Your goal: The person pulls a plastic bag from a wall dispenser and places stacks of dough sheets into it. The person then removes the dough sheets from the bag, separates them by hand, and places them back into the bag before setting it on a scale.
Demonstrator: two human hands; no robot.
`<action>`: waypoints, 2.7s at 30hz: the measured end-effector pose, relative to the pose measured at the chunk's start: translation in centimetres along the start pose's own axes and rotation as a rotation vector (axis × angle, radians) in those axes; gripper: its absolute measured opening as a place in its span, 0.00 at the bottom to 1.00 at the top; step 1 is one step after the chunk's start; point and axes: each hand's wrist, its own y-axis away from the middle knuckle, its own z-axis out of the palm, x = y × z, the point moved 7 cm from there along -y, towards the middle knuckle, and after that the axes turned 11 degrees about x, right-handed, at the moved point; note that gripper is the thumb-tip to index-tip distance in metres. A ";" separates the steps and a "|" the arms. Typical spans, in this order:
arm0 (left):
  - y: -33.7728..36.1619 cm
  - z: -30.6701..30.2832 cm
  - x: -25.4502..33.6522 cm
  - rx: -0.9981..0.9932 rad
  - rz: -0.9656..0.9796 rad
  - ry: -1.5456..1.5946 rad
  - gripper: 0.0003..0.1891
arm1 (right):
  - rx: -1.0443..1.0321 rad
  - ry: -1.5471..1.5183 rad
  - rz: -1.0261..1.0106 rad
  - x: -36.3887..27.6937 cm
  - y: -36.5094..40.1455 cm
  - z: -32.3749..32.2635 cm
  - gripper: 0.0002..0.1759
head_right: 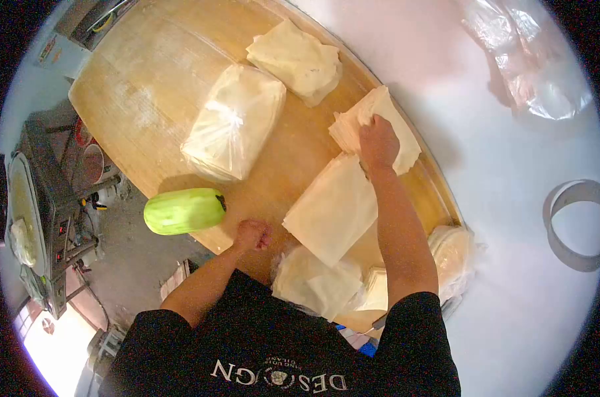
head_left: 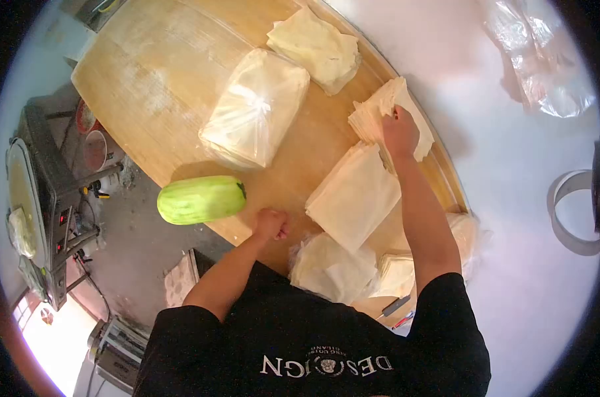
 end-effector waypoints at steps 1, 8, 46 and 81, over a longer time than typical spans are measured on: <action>0.0 -0.1 0.0 0.001 0.000 0.002 0.15 | 0.070 -0.026 -0.045 0.9 0.2 0.4 0.18; 0.7 -0.2 0.5 0.027 -0.031 0.014 0.16 | 0.076 -0.445 0.380 7.5 -0.7 -0.2 0.19; 1.2 20.5 35.1 0.186 1.566 -1.314 0.23 | 0.333 -1.120 0.733 15.9 1.5 -16.3 0.18; 37.8 15.0 9.8 -0.781 0.978 0.835 0.30 | -0.265 -1.955 0.700 1.8 34.2 -33.5 0.23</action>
